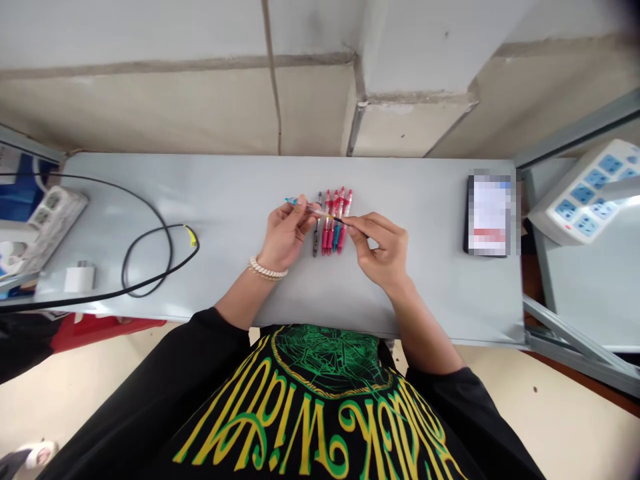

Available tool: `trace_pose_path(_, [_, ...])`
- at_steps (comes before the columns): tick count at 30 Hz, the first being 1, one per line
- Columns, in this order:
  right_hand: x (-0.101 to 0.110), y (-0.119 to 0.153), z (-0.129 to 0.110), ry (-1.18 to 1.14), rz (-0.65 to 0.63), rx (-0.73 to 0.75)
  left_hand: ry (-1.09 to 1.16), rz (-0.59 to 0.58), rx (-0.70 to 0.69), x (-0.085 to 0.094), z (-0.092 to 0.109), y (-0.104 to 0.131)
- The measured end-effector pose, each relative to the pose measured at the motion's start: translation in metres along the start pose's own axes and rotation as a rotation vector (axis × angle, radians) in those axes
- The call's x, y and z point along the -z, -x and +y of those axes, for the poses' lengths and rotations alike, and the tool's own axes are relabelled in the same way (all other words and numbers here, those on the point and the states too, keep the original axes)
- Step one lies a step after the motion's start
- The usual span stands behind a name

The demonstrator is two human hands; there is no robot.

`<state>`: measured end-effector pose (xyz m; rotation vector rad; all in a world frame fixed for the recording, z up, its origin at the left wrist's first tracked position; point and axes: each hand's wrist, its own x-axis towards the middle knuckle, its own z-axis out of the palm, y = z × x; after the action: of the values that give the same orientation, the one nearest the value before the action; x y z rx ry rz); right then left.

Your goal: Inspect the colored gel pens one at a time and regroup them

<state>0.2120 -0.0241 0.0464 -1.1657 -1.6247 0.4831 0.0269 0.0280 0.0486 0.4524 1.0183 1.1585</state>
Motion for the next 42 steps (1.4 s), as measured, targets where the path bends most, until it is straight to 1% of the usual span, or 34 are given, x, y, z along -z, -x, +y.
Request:
trace_pose_path(2, [-0.003,0.002,0.002,0.044,-0.03,0.034,-0.078,-0.061,-0.043,0.001,-0.007,0.0])
trace_pose_path(3, [-0.005,0.004,0.003,0.055,-0.048,0.045,-0.118,-0.111,-0.042,0.002,-0.01,0.001])
trace_pose_path(5, [-0.009,0.007,0.005,0.074,-0.037,0.049,-0.146,-0.148,-0.012,0.002,-0.016,0.002])
trace_pose_path(8, [-0.012,0.009,0.005,0.078,-0.032,0.056,-0.108,-0.123,0.018,0.002,-0.02,0.003])
trace_pose_path(10, [-0.012,0.007,0.004,0.073,-0.04,0.087,-0.075,-0.106,0.025,0.002,-0.019,0.002])
trace_pose_path(13, [-0.012,0.004,0.003,0.076,0.012,0.094,-0.053,-0.097,0.028,0.002,-0.017,0.002])
trace_pose_path(17, [-0.013,0.002,0.003,0.002,0.037,-0.036,-0.051,-0.077,-0.04,0.001,-0.014,0.003])
trace_pose_path(20, [-0.009,0.002,0.004,-0.04,0.049,-0.041,-0.03,-0.055,-0.11,0.002,-0.014,0.002])
trace_pose_path(21, [-0.007,0.002,0.003,-0.035,0.04,-0.059,-0.026,-0.049,-0.122,0.002,-0.014,0.002])
trace_pose_path(24, [-0.004,0.001,0.002,-0.049,0.034,-0.177,-0.042,-0.04,-0.137,0.003,-0.014,0.002])
trace_pose_path(25, [-0.003,0.001,0.001,-0.07,0.039,-0.186,-0.046,-0.041,-0.145,0.003,-0.014,0.002])
trace_pose_path(28, [-0.001,0.0,0.001,-0.096,0.033,-0.119,-0.052,-0.056,-0.169,0.003,-0.014,0.003])
trace_pose_path(32, [0.001,-0.001,0.001,-0.08,0.024,-0.164,-0.08,-0.055,-0.18,0.002,-0.012,0.004])
trace_pose_path(36, [0.002,0.0,0.0,-0.048,-0.025,-0.116,-0.07,-0.05,-0.181,0.002,-0.011,0.003])
trace_pose_path(40, [0.002,0.001,-0.002,-0.043,0.006,-0.096,-0.073,-0.069,-0.182,0.002,-0.012,0.004])
trace_pose_path(41, [0.001,0.001,-0.002,-0.052,-0.007,-0.098,-0.079,-0.078,-0.185,0.002,-0.012,0.004])
trace_pose_path(42, [0.001,0.002,-0.001,-0.065,-0.041,-0.131,-0.089,-0.088,-0.189,0.003,-0.012,0.005])
